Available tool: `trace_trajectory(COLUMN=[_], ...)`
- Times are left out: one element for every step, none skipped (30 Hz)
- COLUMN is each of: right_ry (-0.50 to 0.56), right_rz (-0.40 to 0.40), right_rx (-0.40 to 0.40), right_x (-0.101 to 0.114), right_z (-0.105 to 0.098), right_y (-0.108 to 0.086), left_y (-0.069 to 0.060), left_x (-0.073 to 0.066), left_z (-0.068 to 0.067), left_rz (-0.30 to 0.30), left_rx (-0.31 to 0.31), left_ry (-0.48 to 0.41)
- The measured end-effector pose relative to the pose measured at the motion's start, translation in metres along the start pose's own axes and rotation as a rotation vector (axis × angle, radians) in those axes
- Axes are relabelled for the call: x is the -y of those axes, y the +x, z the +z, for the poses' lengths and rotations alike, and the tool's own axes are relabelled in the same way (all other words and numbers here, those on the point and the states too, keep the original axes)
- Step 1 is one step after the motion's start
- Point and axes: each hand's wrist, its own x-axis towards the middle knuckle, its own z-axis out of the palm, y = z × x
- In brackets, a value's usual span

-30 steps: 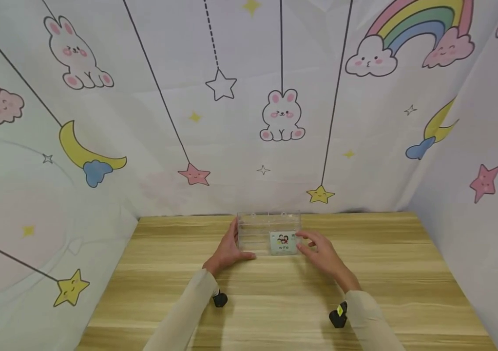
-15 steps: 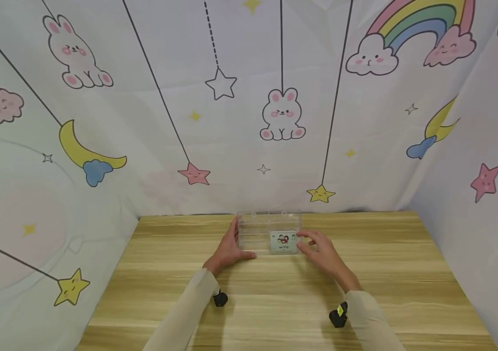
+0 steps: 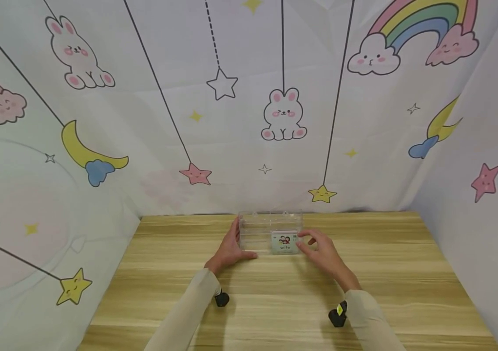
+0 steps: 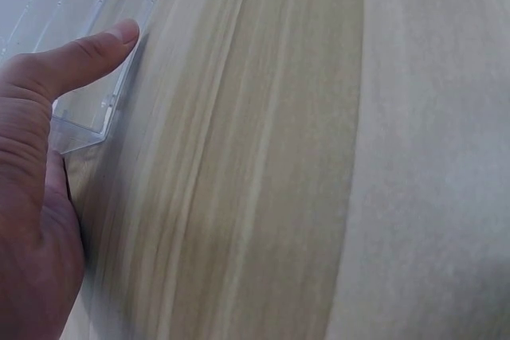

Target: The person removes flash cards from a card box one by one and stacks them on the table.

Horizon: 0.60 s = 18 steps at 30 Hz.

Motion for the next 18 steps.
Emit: trace_trajectory(right_ry=[0.002,0.005,0.006,0.008,0.012,0.014,0.014,0.015,0.017,0.017,0.018,0.015,0.017,0.017,0.019,0.019,0.022,0.021], right_rz=[0.006,0.012,0.016,0.02,0.024,0.024,0.023,0.025,0.027,0.027,0.027,0.022,0.022,0.018,0.015,0.011,0.012,0.009], right_rx=[0.0,0.0,0.0,-0.002,-0.003,-0.004,-0.005,-0.008,-0.01,-0.012,-0.014,-0.016,-0.021,-0.025,-0.029,-0.031,-0.037,-0.038], right_x=[-0.0001,-0.0004,-0.0005,-0.0004,-0.0004,-0.0003,-0.0006,-0.0005,-0.0005,-0.0008,-0.0008,-0.001,-0.0011,-0.0011,-0.0012,-0.001,-0.0008,-0.001], right_z=[0.0003,0.0005,0.0008,0.0009,0.001,0.001,0.0009,0.001,0.0012,0.0015,0.0017,0.0019,0.0023,0.0026,0.0029,0.0032,0.0032,0.0033], right_y=[0.0003,0.0004,0.0005,0.0006,0.0007,0.0006,0.0006,0.0006,0.0008,0.0012,0.0013,0.0013,0.0014,0.0013,0.0012,0.0008,0.0003,-0.0002], left_y=[-0.0001,0.0001,0.0001,0.0003,0.0007,0.0008,0.0009,0.0012,0.0012,0.0012,0.001,0.0008,0.0007,0.0006,0.0004,0.0004,0.0005,0.0006], left_x=[-0.0002,0.0002,0.0004,0.0004,0.0006,0.0005,0.0005,0.0007,0.0007,0.0007,0.0007,0.0007,0.0008,0.0009,0.001,0.001,0.0012,0.0015], left_z=[0.0002,0.0004,0.0005,0.0005,0.0003,0.0003,0.0002,0.0001,0.0001,0.0,0.0,0.0,0.0,-0.0001,-0.0001,-0.0002,-0.0003,-0.0003], left_rz=[0.0,-0.001,-0.002,-0.005,-0.009,-0.01,-0.013,-0.015,-0.011,-0.01,-0.009,-0.007,-0.005,-0.003,0.001,-0.001,0.0,0.001], left_rx=[0.0,0.0,0.0,0.0,0.002,0.002,0.003,0.004,0.004,0.004,0.005,0.004,0.004,0.003,0.002,0.003,0.003,0.003], left_ry=[0.001,0.002,0.005,0.007,0.012,0.01,0.012,0.014,0.012,0.011,0.008,0.004,0.003,0.003,0.001,0.003,0.005,0.007])
